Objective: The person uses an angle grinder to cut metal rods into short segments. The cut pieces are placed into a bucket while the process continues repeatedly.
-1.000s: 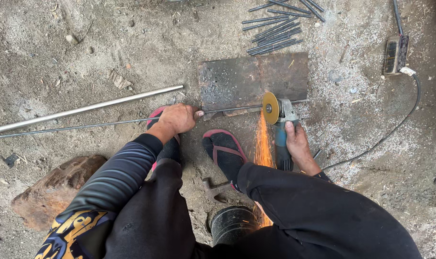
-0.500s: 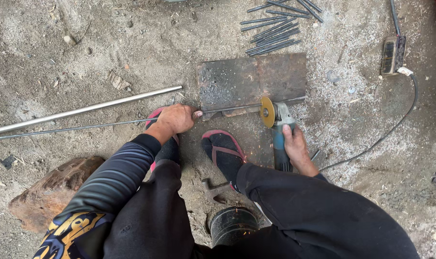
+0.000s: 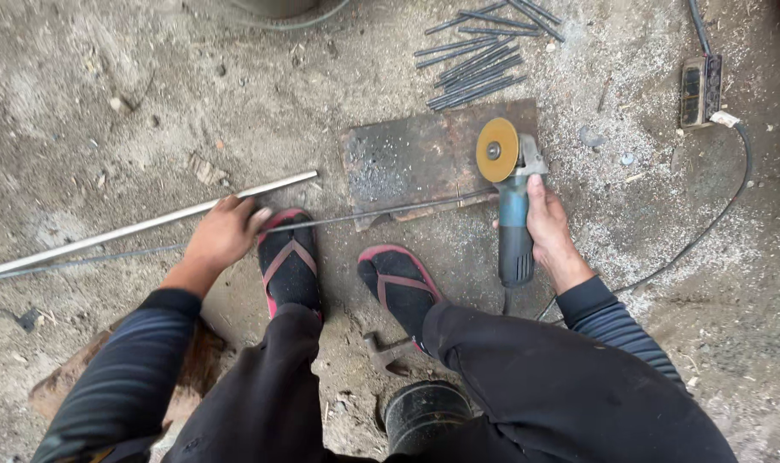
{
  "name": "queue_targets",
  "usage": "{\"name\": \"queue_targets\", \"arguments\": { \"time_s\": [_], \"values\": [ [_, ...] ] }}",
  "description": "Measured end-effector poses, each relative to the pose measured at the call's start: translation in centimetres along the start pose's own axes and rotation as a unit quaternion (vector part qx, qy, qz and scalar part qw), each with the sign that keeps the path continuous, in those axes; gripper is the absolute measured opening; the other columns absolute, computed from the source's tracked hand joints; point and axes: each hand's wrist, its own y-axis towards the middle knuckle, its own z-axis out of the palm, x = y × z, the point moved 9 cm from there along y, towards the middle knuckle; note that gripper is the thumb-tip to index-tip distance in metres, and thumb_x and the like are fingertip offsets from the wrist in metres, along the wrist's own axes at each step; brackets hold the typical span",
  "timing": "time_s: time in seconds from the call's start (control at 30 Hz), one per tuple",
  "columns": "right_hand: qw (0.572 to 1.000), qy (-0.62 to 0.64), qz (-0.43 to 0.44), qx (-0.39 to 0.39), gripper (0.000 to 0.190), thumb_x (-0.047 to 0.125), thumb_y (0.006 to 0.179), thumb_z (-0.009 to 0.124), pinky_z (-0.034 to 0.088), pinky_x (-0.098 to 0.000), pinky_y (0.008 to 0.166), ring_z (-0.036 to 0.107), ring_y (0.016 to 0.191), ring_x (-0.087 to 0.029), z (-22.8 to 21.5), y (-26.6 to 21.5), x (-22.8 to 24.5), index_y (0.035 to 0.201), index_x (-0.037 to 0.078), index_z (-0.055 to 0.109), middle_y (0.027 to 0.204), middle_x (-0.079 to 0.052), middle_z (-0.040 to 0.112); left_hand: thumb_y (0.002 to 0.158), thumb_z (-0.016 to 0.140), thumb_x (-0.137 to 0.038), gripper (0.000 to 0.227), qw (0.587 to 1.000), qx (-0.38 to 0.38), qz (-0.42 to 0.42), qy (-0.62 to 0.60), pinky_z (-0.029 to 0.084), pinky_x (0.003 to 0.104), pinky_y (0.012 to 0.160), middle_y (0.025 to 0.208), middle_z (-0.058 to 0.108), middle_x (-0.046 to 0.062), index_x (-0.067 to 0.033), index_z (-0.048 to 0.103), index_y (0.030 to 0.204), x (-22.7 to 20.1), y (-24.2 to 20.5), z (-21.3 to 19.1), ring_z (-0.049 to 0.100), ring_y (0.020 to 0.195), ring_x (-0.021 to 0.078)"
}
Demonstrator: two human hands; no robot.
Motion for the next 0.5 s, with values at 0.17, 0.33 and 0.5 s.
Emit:
{"name": "queue_targets", "arguments": {
  "time_s": [0.17,0.33,0.5],
  "values": [
    [0.983,0.140,-0.102,-0.060,0.082,0.072,0.102,0.038,0.065,-0.0417,0.067,0.074,0.079,-0.028,-3.8,2.2,1.9,0.148,0.004,0.039,0.131,-0.022,0.064,0.102,0.040,-0.060,0.068,0.992,0.074,0.006,0.104,0.049,0.051,0.100,0.126,0.066,0.026,-0.0009,0.063,0.128,6.7,-4.6,1.5,0.061,0.119,0.0416],
    [0.962,0.231,-0.121,-0.074,0.090,0.078,0.099,0.027,0.066,-0.0388,0.070,0.073,0.080,-0.024,-6.8,0.4,3.1,0.162,0.013,0.035,0.146,-0.028,0.066,0.105,0.033,-0.058,0.059,0.967,0.195,-0.129,0.102,0.057,0.052,0.096,0.107,0.077,0.021,-0.0181,0.064,0.135,7.8,-4.5,1.3,0.072,0.104,0.0387],
    [0.965,0.229,-0.100,-0.084,0.095,0.083,0.097,0.021,0.062,-0.0355,0.063,0.072,0.074,-0.026,-7.6,-3.4,0.6,0.158,0.011,0.039,0.134,-0.027,0.069,0.104,0.039,-0.057,0.052,0.975,0.201,-0.061,0.066,0.054,0.053,0.097,0.108,0.076,0.020,-0.0223,0.068,0.129,0.1,-0.7,1.0,0.071,0.107,0.0400]
  ]
}}
